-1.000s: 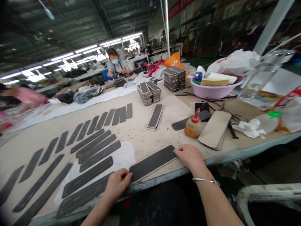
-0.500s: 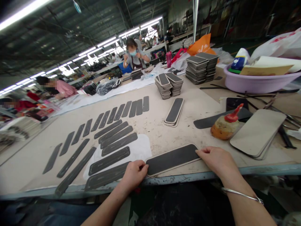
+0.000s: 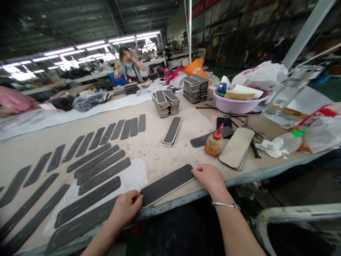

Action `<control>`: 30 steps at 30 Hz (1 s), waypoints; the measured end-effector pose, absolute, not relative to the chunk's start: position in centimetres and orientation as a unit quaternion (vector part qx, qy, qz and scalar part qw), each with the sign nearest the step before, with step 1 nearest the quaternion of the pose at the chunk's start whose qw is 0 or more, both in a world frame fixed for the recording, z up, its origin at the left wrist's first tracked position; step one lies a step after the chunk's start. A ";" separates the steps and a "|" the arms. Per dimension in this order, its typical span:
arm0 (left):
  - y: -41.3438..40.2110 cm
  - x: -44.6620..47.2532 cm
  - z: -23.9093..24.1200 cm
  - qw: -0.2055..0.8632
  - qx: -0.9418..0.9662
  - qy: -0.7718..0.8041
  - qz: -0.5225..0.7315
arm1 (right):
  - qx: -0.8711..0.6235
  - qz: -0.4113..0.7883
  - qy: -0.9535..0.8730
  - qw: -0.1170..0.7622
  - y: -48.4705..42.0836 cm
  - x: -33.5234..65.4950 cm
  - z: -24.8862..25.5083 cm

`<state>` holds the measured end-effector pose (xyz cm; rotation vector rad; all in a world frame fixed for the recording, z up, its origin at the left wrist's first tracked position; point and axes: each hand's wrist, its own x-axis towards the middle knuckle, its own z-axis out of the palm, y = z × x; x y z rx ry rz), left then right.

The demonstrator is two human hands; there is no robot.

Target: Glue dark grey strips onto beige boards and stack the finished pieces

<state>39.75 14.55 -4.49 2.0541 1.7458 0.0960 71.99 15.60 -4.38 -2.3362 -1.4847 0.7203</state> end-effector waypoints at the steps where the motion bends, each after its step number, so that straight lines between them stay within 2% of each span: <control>1: 14.5 39.7 -4.4 0.212 0.747 0.630 0.026 | -0.809 0.250 -0.513 0.141 15.6 72.0 -4.4; 11: 14.7 40.0 -3.5 0.175 0.767 0.616 -0.038 | -0.810 0.252 -0.512 0.136 15.7 72.2 -4.7; 30: 14.0 39.9 -3.5 0.147 0.759 0.634 -0.023 | -0.799 0.228 -0.546 0.101 15.9 73.0 -6.5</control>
